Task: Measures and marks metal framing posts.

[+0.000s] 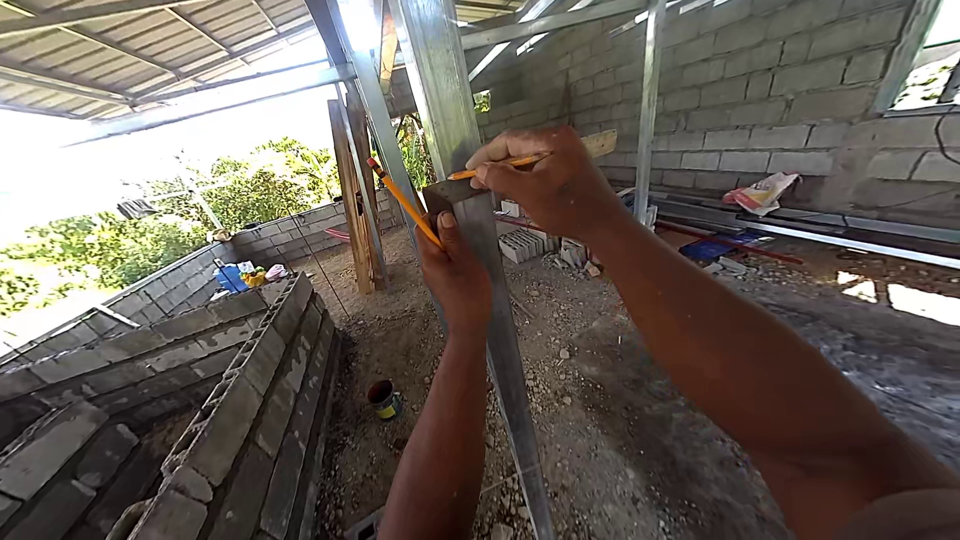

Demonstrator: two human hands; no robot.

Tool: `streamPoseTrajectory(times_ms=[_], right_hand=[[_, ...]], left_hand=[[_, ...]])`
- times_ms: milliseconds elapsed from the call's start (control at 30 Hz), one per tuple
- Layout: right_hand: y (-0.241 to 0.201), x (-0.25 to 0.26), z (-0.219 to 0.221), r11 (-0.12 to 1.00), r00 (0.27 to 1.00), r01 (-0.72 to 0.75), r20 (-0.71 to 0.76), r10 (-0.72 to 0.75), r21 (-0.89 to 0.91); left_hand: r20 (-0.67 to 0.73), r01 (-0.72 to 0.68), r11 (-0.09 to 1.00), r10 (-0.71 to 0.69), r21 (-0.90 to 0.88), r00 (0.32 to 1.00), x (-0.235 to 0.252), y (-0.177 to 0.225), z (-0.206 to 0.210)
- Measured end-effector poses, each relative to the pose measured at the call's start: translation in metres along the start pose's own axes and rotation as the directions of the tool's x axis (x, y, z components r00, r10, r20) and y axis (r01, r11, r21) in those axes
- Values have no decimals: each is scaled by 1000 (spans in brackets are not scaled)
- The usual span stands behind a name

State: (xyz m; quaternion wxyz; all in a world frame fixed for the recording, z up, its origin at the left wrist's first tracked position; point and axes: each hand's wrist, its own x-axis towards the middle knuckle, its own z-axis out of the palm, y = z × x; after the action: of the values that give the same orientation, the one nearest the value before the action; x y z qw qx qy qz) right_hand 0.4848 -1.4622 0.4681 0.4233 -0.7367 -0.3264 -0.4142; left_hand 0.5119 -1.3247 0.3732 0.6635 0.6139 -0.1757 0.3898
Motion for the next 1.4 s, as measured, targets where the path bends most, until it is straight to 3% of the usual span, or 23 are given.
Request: streamPoseTrajectory(times_ms=[133,200,267,367,500,800,1000,1100,1267,1400], right_hand=[[-8,-2,-27,915,982,-163,-152,114,-370],[-6,-5,-36,929,965,-218,-211,158,-298],[-6,-7,-34,985,974,-105,-213,74,-136],[-7,-5,-14,997,993,75,-94,-75,-5],[-5,2,4,996,997,77,4,-77,-50],[0,2,3,998,998,64,19,-63,-27],[9,-7,-29,988,976,-135,-184,119,-73],[7,-19,-41,997,951,-44,-304,61,63],[-8,-44,-54,999,927,-47,-373,38,-14],[-12,-63,-79,996,921,-75,-386,51,-46]], left_hand=[[5,1,999,-1,41,1000,-1,2,-2],[-1,5,998,-5,57,1000,-3,3,-2],[-20,-5,998,7,58,1000,-1,2,1],[-25,1,999,0,44,1000,0,0,1],[-24,12,999,-11,47,1000,0,2,1],[-8,10,1000,-10,8,1000,0,3,1],[-25,19,998,-18,56,1000,1,3,1],[-41,7,999,-6,46,999,7,-1,4],[148,-64,998,61,18,987,31,-2,-25],[458,-287,946,190,151,868,80,50,-80]])
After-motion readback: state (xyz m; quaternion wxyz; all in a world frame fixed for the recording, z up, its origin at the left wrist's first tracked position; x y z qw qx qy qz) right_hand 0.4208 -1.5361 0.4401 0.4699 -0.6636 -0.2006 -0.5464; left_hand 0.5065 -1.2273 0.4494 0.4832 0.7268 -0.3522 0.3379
